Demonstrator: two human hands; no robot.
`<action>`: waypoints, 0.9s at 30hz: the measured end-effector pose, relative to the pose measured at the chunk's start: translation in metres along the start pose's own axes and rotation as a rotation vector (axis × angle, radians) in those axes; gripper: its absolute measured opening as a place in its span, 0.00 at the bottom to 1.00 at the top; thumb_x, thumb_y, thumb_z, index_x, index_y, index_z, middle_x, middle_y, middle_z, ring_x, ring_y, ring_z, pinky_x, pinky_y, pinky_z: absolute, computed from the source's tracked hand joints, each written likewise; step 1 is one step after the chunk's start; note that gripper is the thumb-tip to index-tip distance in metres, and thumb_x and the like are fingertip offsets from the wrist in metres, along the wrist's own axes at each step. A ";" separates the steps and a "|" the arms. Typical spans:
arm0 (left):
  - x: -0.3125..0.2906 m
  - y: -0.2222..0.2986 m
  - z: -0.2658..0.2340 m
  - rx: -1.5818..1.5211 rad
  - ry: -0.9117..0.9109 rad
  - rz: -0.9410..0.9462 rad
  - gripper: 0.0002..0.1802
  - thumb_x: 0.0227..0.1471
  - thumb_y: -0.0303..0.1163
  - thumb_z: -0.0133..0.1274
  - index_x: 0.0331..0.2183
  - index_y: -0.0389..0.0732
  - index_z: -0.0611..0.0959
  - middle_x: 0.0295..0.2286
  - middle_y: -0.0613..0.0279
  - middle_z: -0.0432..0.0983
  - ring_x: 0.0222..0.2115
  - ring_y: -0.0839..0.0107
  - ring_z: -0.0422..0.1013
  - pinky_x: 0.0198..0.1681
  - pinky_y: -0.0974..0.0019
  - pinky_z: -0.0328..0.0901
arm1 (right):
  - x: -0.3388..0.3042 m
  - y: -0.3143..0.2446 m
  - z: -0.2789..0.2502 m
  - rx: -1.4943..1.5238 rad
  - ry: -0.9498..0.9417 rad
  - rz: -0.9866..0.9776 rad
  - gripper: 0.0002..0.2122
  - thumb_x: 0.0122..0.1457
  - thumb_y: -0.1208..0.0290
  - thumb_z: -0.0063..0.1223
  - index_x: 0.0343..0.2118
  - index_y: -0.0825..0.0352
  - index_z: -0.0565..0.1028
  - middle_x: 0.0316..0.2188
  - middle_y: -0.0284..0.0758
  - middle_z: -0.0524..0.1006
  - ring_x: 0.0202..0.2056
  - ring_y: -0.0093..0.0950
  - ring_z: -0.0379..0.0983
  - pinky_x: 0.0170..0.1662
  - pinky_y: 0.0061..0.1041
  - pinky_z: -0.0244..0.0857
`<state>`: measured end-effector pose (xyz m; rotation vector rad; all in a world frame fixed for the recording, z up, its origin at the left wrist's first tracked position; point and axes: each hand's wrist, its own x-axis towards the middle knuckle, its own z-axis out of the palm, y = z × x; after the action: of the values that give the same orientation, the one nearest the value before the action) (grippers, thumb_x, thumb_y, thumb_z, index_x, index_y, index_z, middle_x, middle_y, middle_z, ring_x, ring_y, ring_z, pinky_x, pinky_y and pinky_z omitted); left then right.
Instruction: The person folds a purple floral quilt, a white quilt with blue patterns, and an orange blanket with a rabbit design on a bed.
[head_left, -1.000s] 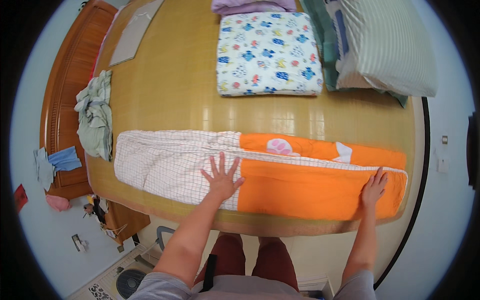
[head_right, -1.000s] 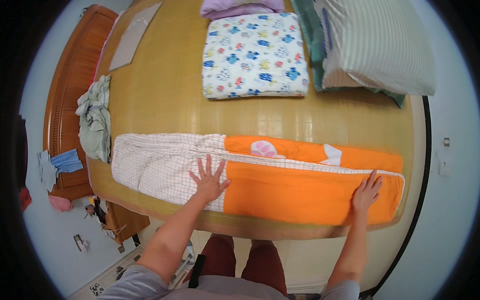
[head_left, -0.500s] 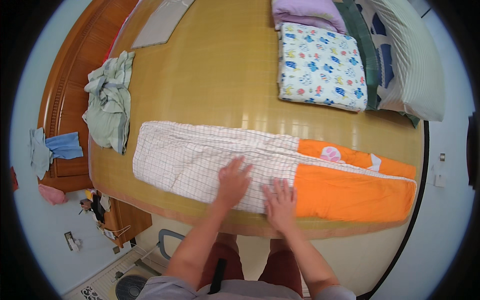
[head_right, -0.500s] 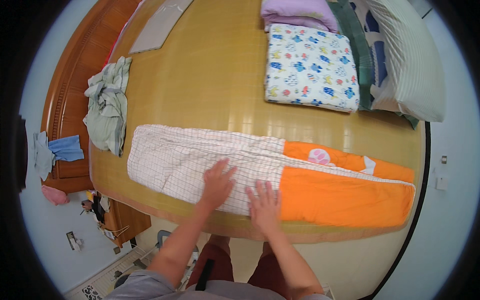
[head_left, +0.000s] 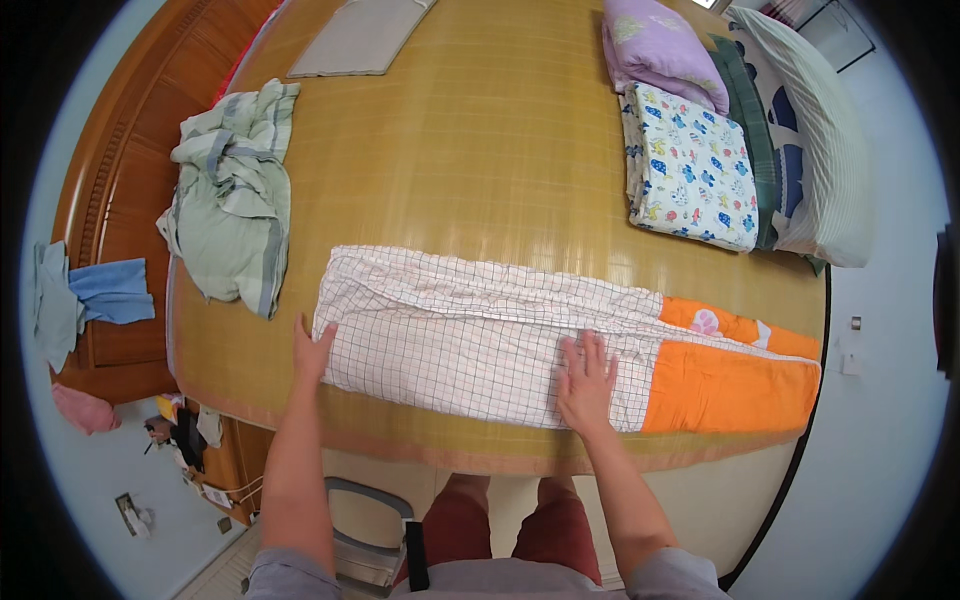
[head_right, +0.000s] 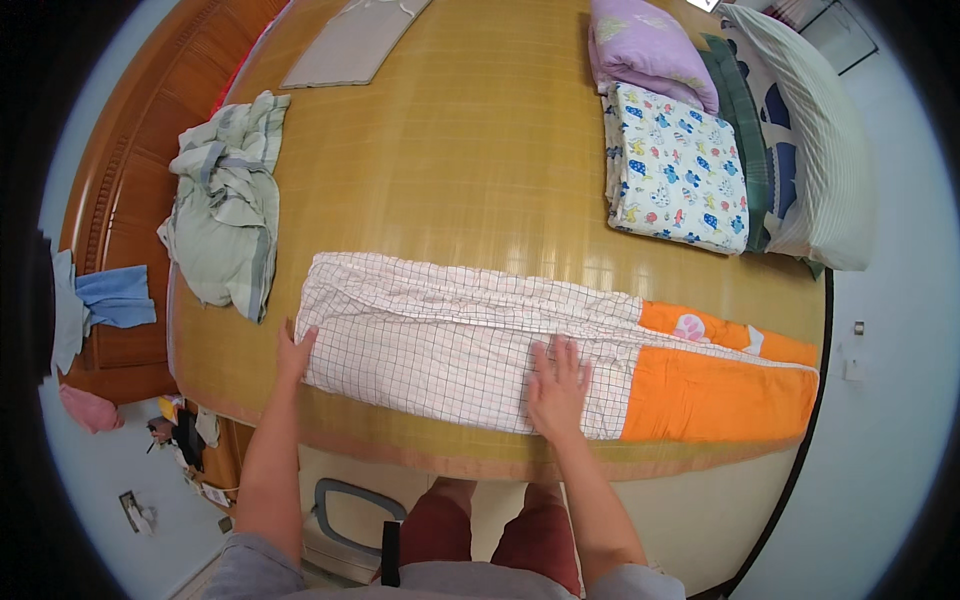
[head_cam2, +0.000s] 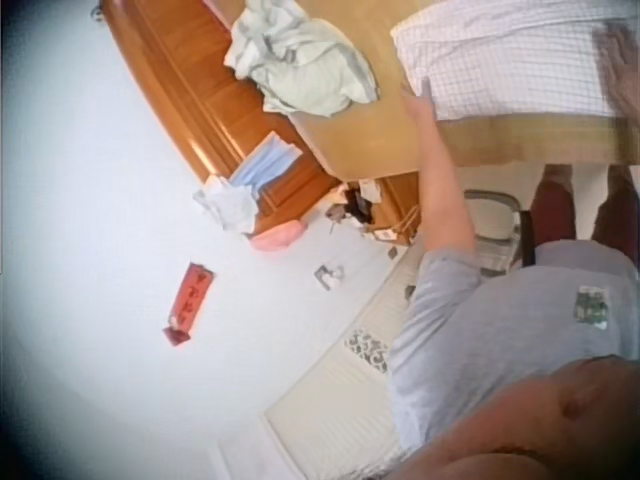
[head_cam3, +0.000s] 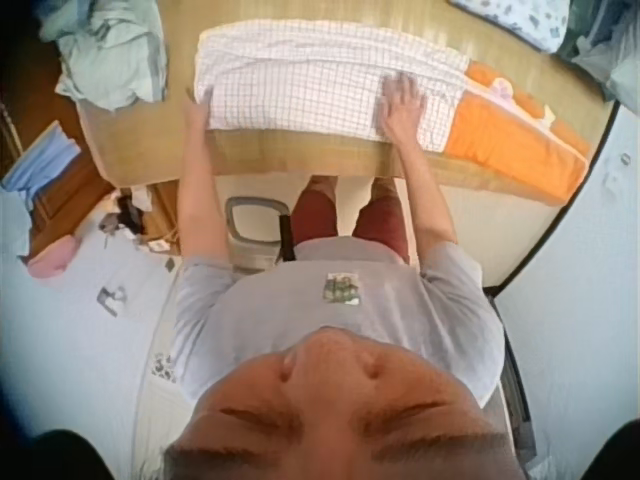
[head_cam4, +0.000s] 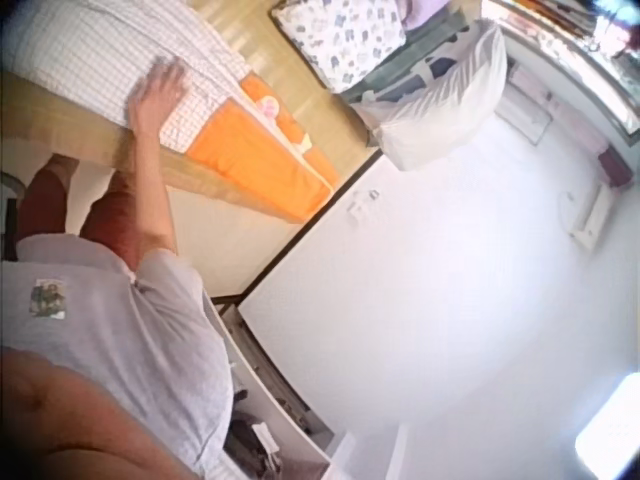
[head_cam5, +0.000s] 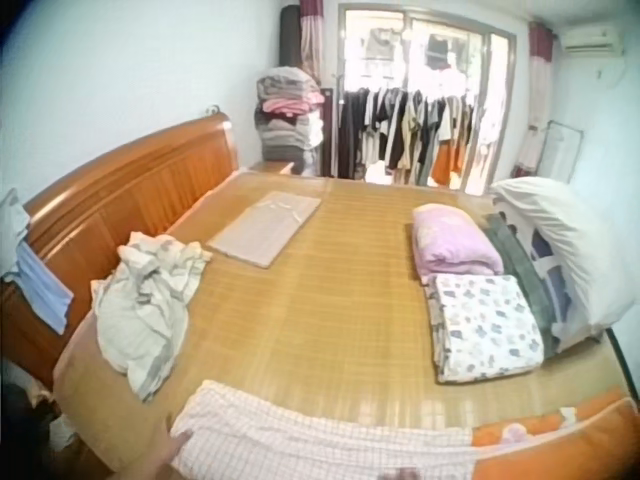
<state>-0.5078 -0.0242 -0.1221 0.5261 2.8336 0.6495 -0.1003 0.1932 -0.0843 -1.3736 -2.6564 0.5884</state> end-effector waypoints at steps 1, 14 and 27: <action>0.005 -0.001 -0.001 -0.242 -0.203 -0.117 0.40 0.41 0.46 0.60 0.52 0.35 0.65 0.47 0.46 0.65 0.47 0.56 0.63 0.48 0.60 0.59 | 0.015 -0.009 0.005 0.000 0.011 -0.023 0.22 0.57 0.63 0.41 0.55 0.56 0.63 0.61 0.40 0.51 0.62 0.39 0.42 0.60 0.50 0.30; -0.005 0.021 -0.020 -0.681 -0.511 -0.341 0.32 0.47 0.41 0.55 0.48 0.29 0.68 0.41 0.50 0.72 0.39 0.64 0.70 0.41 0.65 0.65 | 0.033 -0.028 0.015 -0.048 -0.040 0.001 0.24 0.57 0.55 0.40 0.58 0.51 0.58 0.63 0.38 0.45 0.63 0.40 0.36 0.60 0.53 0.27; -0.095 0.232 -0.091 -0.809 -0.815 0.035 0.29 0.48 0.29 0.53 0.51 0.33 0.65 0.42 0.56 0.71 0.41 0.70 0.67 0.46 0.67 0.62 | -0.006 0.007 0.011 0.328 -0.066 0.144 0.29 0.51 0.56 0.50 0.57 0.56 0.60 0.52 0.37 0.62 0.54 0.35 0.54 0.55 0.45 0.41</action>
<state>-0.3750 0.1000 0.0728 0.5132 1.6338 1.1609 -0.0940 0.1889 -0.0967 -1.4719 -2.3789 1.0480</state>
